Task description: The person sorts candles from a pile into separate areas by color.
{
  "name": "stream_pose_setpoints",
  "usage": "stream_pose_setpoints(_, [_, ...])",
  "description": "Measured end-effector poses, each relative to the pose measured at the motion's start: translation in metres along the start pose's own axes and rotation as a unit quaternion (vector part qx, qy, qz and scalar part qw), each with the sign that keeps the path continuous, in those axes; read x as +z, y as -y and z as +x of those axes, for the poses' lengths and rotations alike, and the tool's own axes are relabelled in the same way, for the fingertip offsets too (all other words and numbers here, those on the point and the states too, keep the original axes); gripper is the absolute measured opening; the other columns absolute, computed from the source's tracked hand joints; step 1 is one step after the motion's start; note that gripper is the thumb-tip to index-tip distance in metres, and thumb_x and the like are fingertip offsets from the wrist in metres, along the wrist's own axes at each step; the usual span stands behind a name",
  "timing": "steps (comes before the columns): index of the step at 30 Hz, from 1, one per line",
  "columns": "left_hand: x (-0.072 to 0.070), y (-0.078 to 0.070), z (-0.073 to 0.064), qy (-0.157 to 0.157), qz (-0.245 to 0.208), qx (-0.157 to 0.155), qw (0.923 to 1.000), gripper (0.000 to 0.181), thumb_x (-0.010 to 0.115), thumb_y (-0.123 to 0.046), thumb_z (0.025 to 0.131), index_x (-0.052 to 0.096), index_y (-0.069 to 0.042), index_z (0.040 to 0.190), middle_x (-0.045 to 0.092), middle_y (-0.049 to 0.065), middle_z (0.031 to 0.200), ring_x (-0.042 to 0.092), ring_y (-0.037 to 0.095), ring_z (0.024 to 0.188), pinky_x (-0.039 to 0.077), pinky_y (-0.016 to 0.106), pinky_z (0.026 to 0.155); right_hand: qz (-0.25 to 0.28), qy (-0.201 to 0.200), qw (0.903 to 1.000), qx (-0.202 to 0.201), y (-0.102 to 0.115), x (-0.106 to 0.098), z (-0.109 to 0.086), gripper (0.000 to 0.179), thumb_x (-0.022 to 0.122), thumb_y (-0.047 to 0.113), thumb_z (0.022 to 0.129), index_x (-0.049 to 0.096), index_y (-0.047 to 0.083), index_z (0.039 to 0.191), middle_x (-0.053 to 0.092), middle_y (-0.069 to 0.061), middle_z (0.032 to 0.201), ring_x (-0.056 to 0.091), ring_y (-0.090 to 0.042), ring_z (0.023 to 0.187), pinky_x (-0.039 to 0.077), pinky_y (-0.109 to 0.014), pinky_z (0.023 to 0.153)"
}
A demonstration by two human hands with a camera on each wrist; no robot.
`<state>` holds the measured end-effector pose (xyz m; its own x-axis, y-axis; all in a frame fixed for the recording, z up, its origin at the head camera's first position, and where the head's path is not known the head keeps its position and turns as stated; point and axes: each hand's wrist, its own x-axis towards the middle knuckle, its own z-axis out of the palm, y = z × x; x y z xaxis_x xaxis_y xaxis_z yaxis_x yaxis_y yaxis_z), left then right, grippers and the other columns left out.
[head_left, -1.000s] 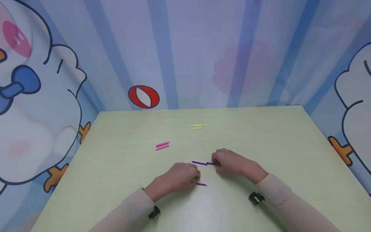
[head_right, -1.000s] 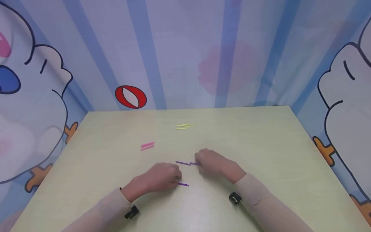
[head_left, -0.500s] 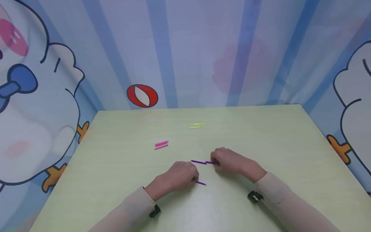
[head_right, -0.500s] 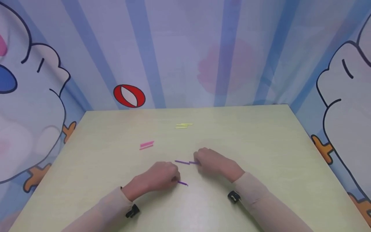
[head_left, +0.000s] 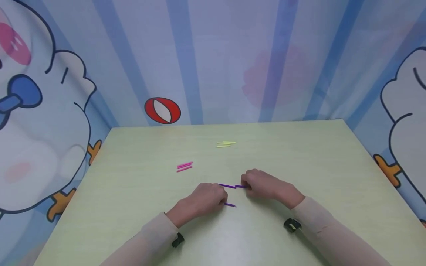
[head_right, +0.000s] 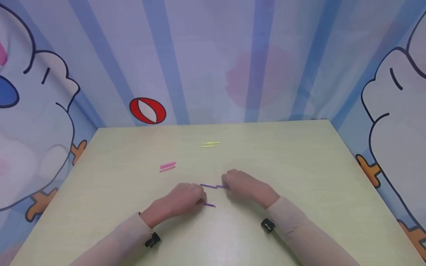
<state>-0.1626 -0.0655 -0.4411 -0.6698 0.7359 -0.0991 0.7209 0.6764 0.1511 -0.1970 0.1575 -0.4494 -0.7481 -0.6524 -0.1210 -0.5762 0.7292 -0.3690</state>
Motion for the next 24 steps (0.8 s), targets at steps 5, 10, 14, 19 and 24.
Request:
stream_pose_setpoints(5, [-0.0014, 0.0044, 0.0026, -0.004, -0.005, -0.010, 0.9999, 0.011, 0.071, -0.009, 0.090, 0.076, -0.015, 0.082, 0.057, -0.008, 0.067, 0.048, 0.009, 0.063, 0.042, 0.022, 0.057, 0.002, 0.004, 1.0000, 0.002, 0.0014, -0.0027, -0.0001, 0.006, 0.068, 0.002, 0.088, 0.068, 0.007, 0.090, 0.054, 0.004, 0.077, 0.048, -0.014, 0.072, 0.046, -0.030, 0.069])
stream_pose_setpoints(10, [-0.0018, 0.0084, 0.0057, -0.009, -0.004, -0.017, 0.9998, 0.012, 0.071, -0.008, 0.090, 0.075, -0.014, 0.080, 0.057, -0.006, 0.068, 0.048, 0.010, 0.062, 0.042, 0.023, 0.056, -0.001, 0.003, 1.0000, -0.001, 0.0011, -0.0024, 0.0004, 0.005, 0.069, 0.002, 0.088, 0.068, 0.006, 0.089, 0.054, 0.003, 0.076, 0.048, -0.014, 0.071, 0.045, -0.029, 0.069])
stream_pose_setpoints(14, [-0.0007, 0.0098, 0.0069, -0.011, -0.009, -0.025, 0.9996, 0.010, 0.071, -0.009, 0.091, 0.075, -0.013, 0.082, 0.059, -0.004, 0.071, 0.048, 0.010, 0.063, 0.043, 0.022, 0.058, 0.000, 0.004, 1.0000, 0.001, 0.0010, -0.0013, 0.0009, 0.005, 0.069, 0.002, 0.088, 0.069, 0.006, 0.090, 0.055, 0.003, 0.077, 0.049, -0.014, 0.071, 0.046, -0.029, 0.069])
stream_pose_setpoints(19, [0.0019, 0.0092, 0.0073, -0.026, -0.013, -0.026, 0.9993, 0.011, 0.072, -0.008, 0.090, 0.075, -0.012, 0.081, 0.058, -0.004, 0.069, 0.047, 0.010, 0.062, 0.042, 0.021, 0.057, 0.004, 0.008, 0.9999, 0.008, 0.0008, -0.0002, 0.0009, 0.006, 0.070, 0.002, 0.087, 0.070, 0.006, 0.091, 0.056, 0.003, 0.078, 0.050, -0.014, 0.072, 0.048, -0.030, 0.070])
stream_pose_setpoints(24, [0.0059, 0.0072, 0.0072, -0.041, -0.013, -0.016, 0.9989, 0.013, 0.071, -0.006, 0.090, 0.074, -0.012, 0.078, 0.054, -0.005, 0.065, 0.044, 0.010, 0.060, 0.039, 0.021, 0.055, 0.000, 0.003, 1.0000, 0.006, 0.0012, 0.0005, 0.0003, 0.006, 0.070, 0.001, 0.087, 0.070, 0.007, 0.090, 0.056, 0.003, 0.078, 0.050, -0.014, 0.072, 0.047, -0.029, 0.070])
